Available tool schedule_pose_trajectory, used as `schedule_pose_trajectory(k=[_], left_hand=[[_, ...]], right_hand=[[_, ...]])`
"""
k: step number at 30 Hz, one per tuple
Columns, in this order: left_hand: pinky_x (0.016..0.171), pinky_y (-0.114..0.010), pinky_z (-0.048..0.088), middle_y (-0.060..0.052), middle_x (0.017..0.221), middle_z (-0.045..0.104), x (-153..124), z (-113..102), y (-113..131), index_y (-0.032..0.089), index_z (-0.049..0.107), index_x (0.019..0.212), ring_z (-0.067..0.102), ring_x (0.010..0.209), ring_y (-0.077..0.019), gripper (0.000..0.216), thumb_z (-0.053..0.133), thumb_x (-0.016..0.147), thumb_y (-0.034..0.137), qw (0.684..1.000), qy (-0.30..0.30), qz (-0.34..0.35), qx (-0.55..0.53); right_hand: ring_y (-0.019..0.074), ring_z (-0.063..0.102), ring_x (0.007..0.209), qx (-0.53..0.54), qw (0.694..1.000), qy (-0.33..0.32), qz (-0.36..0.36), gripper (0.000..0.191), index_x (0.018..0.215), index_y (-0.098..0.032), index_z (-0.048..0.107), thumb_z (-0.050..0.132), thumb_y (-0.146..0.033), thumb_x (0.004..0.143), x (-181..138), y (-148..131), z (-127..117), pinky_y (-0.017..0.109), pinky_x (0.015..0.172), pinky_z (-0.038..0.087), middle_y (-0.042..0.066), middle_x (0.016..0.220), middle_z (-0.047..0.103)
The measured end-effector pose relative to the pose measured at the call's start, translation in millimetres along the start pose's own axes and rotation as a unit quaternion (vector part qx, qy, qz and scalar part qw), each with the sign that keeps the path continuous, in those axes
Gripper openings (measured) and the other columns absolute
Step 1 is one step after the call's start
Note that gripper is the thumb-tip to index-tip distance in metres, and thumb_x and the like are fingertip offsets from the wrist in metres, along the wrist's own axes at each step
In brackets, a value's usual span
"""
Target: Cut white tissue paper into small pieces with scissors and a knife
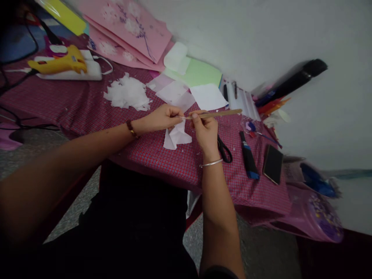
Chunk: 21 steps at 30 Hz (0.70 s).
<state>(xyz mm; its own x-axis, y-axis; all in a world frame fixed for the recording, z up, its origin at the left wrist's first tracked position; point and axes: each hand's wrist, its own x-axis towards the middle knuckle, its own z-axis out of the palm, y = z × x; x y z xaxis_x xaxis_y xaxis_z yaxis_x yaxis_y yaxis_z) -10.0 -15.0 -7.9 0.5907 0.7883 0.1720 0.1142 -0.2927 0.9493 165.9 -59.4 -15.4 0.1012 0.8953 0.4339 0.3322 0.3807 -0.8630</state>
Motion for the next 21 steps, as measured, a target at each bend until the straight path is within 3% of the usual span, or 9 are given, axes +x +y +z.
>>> schedule_pose_trajectory(k=[7,14,18,21], left_hand=[[0.053,-0.022,0.032,0.005,0.057,0.051,1.5,1.8,-0.3,0.014,0.059,0.071,0.043,0.052,-0.0058,0.015,0.055,0.078,0.001,1.0,0.029,0.012,0.006],[0.054,-0.022,0.031,0.005,0.065,0.047,6.4,4.2,-7.0,0.017,0.05,0.077,0.043,0.057,-0.0069,0.021,0.057,0.075,-0.003,0.999,0.043,0.007,-0.002],[0.061,-0.023,0.036,0.001,0.082,0.054,5.4,1.7,-8.8,0.015,0.056,0.089,0.049,0.067,-0.0094,0.027,0.062,0.07,-0.003,0.989,0.125,0.041,0.066],[0.063,-0.023,0.036,-0.001,0.084,0.056,3.5,-0.3,-7.1,0.015,0.058,0.085,0.05,0.07,-0.0095,0.02,0.063,0.073,0.0,0.977,0.176,0.071,0.095]], right_hand=[[0.013,0.065,0.058,0.039,0.998,-0.027,0.051,0.029,0.084,-0.025,0.069,0.066,-0.053,0.086,-1.2,-0.5,1.7,0.029,0.057,0.056,-0.001,0.073,0.07],[0.012,0.067,0.055,0.065,0.995,-0.026,0.076,0.027,0.085,-0.025,0.068,0.068,-0.052,0.085,-1.6,-1.5,2.0,0.026,0.055,0.057,-0.001,0.073,0.072],[0.0113,0.066,0.055,0.094,0.992,0.0,0.084,0.026,0.084,-0.025,0.067,0.071,-0.051,0.082,-0.7,1.7,0.9,0.025,0.053,0.056,-0.001,0.076,0.073],[0.0119,0.066,0.055,0.083,0.993,0.013,0.087,0.028,0.086,-0.025,0.065,0.068,-0.053,0.084,0.7,6.3,-0.5,0.026,0.052,0.055,0.0,0.077,0.073]])
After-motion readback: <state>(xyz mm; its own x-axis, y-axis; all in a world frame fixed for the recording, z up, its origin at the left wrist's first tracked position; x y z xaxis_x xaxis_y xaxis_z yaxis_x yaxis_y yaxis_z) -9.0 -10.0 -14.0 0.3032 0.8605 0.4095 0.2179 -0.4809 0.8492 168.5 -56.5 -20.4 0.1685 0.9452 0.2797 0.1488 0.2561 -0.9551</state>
